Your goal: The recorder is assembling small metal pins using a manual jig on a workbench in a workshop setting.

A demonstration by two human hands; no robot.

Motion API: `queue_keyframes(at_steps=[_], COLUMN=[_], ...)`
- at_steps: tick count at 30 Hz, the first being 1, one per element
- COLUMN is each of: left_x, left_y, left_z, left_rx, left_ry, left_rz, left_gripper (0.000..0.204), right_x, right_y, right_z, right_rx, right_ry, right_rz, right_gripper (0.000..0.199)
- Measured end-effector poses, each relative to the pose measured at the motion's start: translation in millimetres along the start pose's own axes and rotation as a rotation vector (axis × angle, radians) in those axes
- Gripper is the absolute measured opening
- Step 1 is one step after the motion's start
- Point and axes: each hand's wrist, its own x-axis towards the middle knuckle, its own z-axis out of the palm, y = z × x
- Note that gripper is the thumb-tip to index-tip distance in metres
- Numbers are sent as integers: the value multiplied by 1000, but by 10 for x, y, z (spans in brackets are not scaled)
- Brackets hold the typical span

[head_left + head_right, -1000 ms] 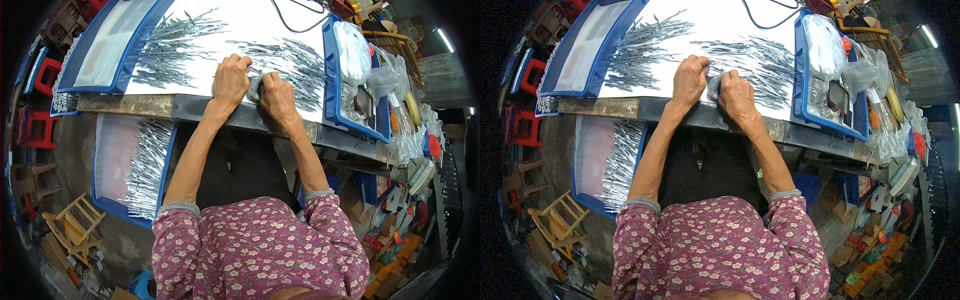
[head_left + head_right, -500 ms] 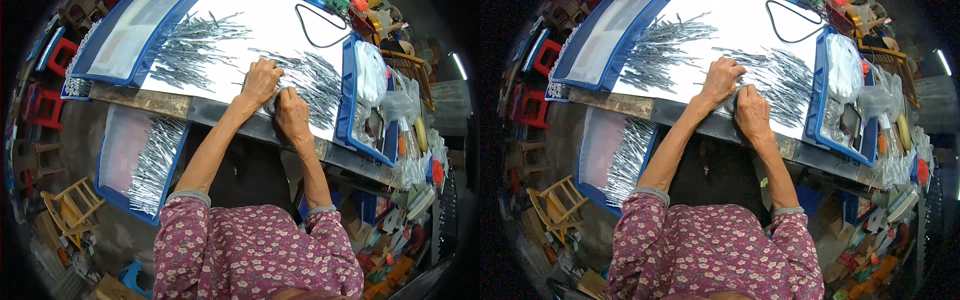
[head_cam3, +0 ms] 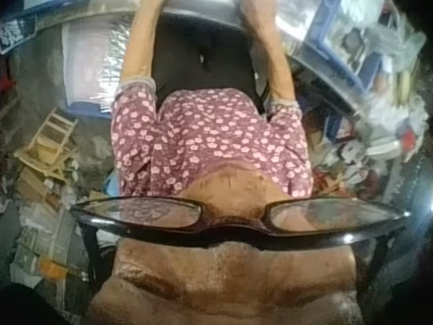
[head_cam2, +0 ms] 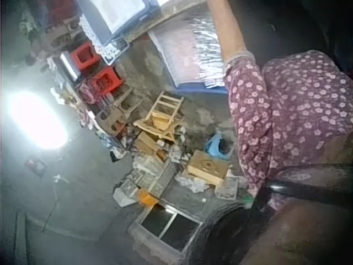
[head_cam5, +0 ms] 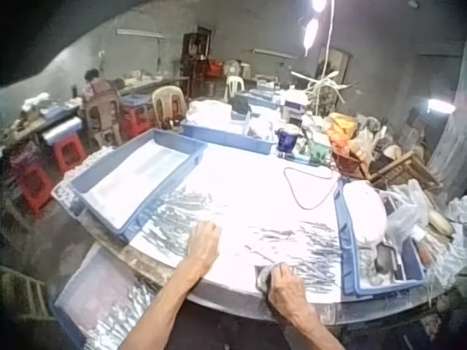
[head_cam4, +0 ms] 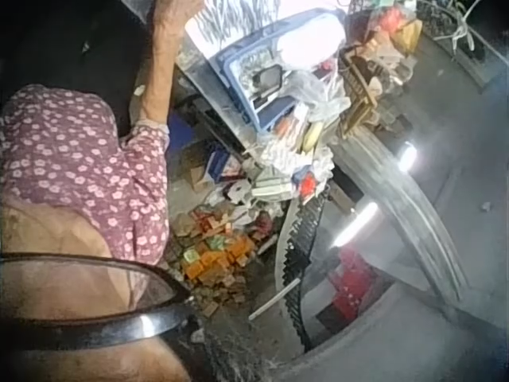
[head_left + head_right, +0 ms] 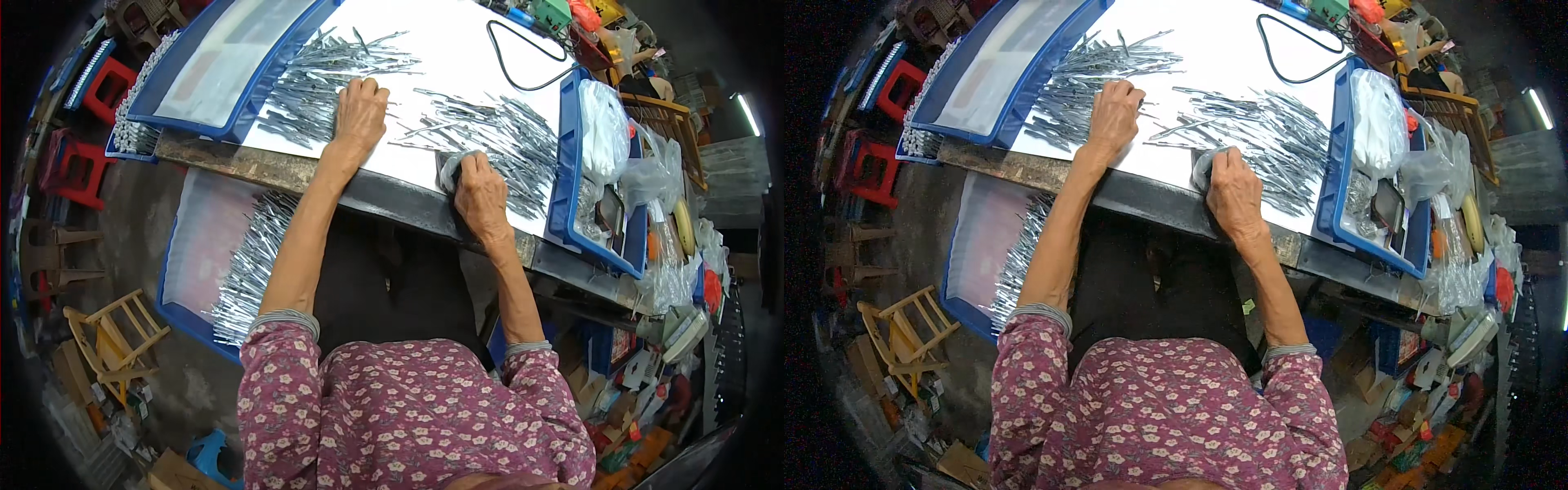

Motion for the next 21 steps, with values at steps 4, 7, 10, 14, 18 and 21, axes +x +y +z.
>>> queue_keyframes(at_steps=[4, 7, 10, 14, 18, 21], left_x=[17, 21, 20, -21, -36, -24], left_y=[-36, -54, -59, -71, -89, -76], left_z=[2, -26, -19, -20, -2, 28], left_rx=[44, 62, 83, 104, 49, 10], left_ry=[-107, -110, -119, -44, 14, 59], left_rz=[53, 70, 91, 170, 149, 126], left_gripper=[16, 14, 13, 11, 16, 14], right_x=[-10, -16, -18, -35, -27, -26], right_y=[16, 6, 25, 74, 59, 76], right_z=[8, 11, 20, 31, -26, -19], right_rx=[-2, 20, 60, 162, 261, 250], right_ry=[8, 21, 45, 111, 154, 147], right_rz=[0, 8, 15, -6, 14, 38], right_gripper=[14, 13, 13, 14, 14, 12])
